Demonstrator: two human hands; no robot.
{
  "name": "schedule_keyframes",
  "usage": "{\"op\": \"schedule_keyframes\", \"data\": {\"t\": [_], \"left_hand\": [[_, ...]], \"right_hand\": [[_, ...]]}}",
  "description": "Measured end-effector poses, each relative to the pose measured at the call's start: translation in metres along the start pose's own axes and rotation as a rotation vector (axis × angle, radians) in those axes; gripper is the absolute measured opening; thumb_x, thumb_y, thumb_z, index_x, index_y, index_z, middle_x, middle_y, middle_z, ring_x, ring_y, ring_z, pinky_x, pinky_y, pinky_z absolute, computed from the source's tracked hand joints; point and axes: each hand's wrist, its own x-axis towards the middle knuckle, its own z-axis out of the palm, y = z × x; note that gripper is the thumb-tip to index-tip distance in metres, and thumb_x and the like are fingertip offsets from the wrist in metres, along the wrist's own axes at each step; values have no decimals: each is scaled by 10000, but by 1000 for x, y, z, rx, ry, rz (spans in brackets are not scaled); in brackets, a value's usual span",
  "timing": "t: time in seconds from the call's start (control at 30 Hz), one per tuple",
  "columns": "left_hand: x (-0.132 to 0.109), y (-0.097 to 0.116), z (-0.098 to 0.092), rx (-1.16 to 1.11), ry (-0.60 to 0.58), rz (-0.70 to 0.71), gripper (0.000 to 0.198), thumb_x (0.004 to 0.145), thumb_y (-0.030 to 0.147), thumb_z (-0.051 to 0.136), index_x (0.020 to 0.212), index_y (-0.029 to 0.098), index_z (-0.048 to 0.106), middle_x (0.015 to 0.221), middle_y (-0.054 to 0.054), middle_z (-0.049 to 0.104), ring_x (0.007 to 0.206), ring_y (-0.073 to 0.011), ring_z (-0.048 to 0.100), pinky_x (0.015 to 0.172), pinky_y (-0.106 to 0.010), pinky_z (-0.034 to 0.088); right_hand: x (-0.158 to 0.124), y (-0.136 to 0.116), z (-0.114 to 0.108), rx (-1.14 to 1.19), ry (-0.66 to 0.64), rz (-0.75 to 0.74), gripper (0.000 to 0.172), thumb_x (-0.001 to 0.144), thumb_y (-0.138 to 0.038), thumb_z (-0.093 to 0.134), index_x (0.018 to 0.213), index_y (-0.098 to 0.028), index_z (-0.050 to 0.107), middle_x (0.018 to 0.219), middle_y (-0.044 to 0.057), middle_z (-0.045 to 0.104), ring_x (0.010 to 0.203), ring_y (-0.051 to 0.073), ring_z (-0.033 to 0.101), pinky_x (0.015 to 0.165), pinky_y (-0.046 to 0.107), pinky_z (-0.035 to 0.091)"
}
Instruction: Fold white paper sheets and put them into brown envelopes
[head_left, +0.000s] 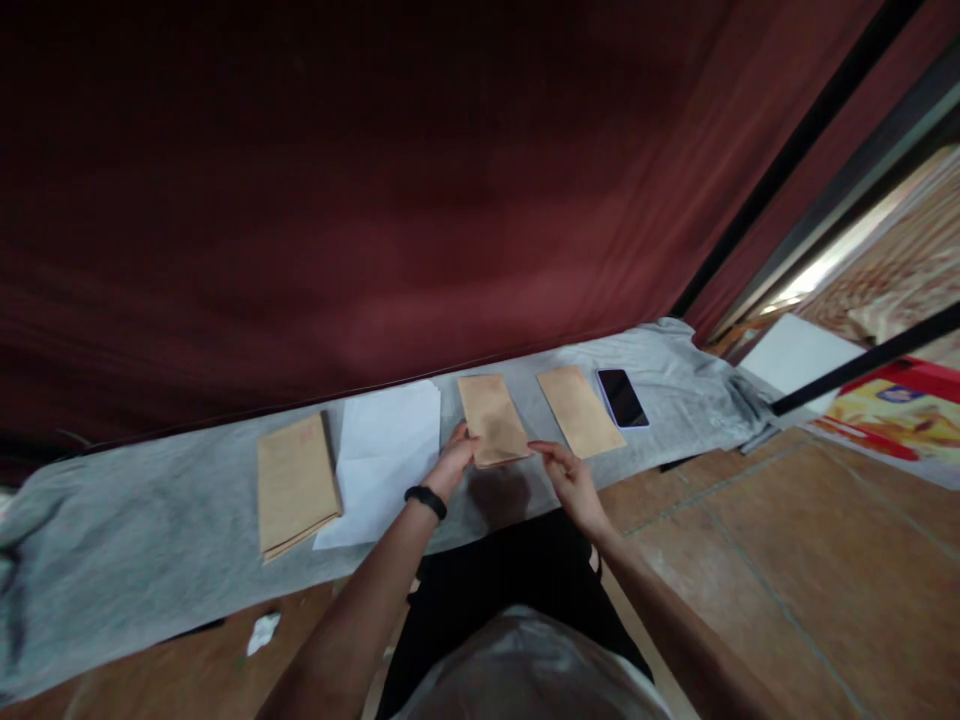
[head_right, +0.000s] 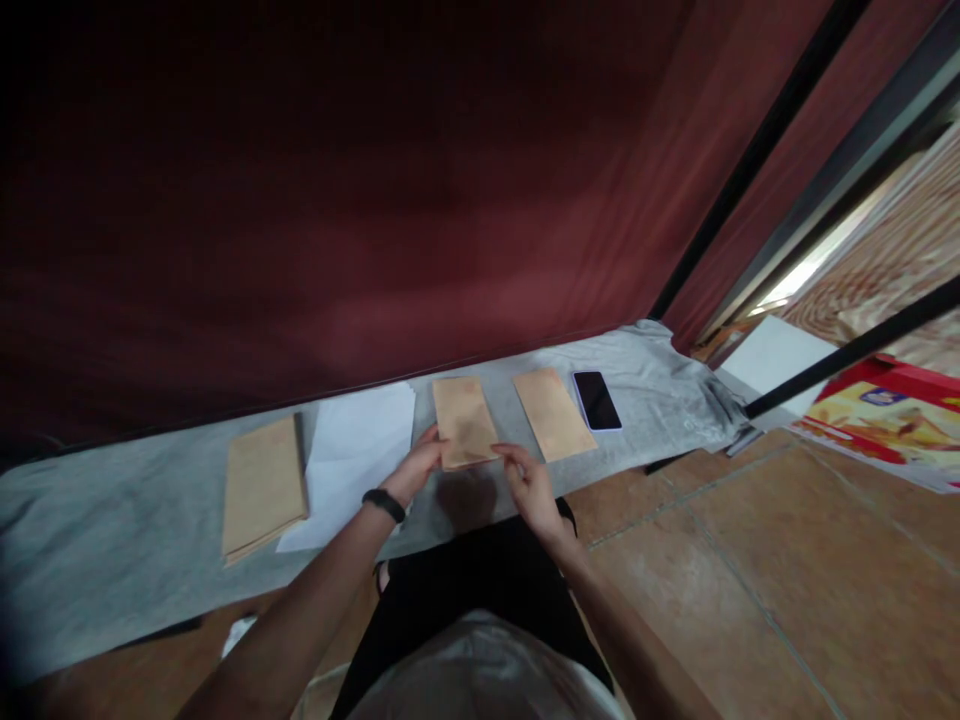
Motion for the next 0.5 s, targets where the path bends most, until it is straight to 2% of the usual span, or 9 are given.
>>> {"op": "schedule_keyframes", "data": {"t": [0.03,0.07,0.13,0.2,0.27,0.37,0.43,0.5], "left_hand": [[1,1,3,27,-8,6,427,686,174,691,1108,173,629,933,-63,749,806,-209,717,702,-308,575],[2,2,5,56,-13,8,399,700,166,677,1096,173,634,922,-57,750,820,-205,714,724,-303,570],[2,0,12,123,0,9,327,723,140,640,1049,168,640,896,-51,745,835,-198,707,745,-291,559],[2,-5,17,194,45,7,274,746,115,601,1013,166,630,883,-47,733,836,-191,700,747,-282,548],[2,-10,20,268,103,3,247,773,99,566,1004,173,611,876,-40,718,830,-183,694,745,-276,537],[-2,-14,14,388,166,-5,227,801,120,578,1017,187,597,818,-23,691,807,-195,690,745,-294,531],[-4,-12,8,471,201,-7,268,806,162,623,1071,189,594,775,-21,677,799,-225,689,765,-336,535],[-4,-8,5,596,245,37,343,840,208,625,1178,186,571,836,-49,694,855,-251,694,821,-380,536]], "right_hand": [[7,23,0,-70,61,-13,368,1012,-409,428,1203,-245,695,1195,91,728,1131,256,670,1032,471,508],[12,43,1,-132,60,-59,350,1006,-384,437,1190,-244,699,1219,97,718,1168,262,652,1055,482,492],[18,75,3,-229,-20,-172,315,996,-326,459,1194,-250,692,1286,96,688,1222,259,624,1085,485,475],[21,94,6,-330,-94,-246,308,996,-271,450,1201,-253,680,1279,90,690,1226,251,621,1067,486,492],[22,104,9,-412,-150,-294,291,996,-234,451,1183,-249,673,1264,88,694,1212,246,626,1051,481,503],[21,112,13,-487,-143,-334,249,992,-203,468,1143,-242,662,1234,88,699,1172,242,641,1025,474,512],[20,116,15,-509,-112,-365,219,990,-196,482,1123,-237,650,1210,92,703,1142,245,651,996,470,524],[20,117,17,-528,-104,-397,188,991,-196,495,1107,-231,639,1192,96,707,1119,250,659,970,466,532]]}}
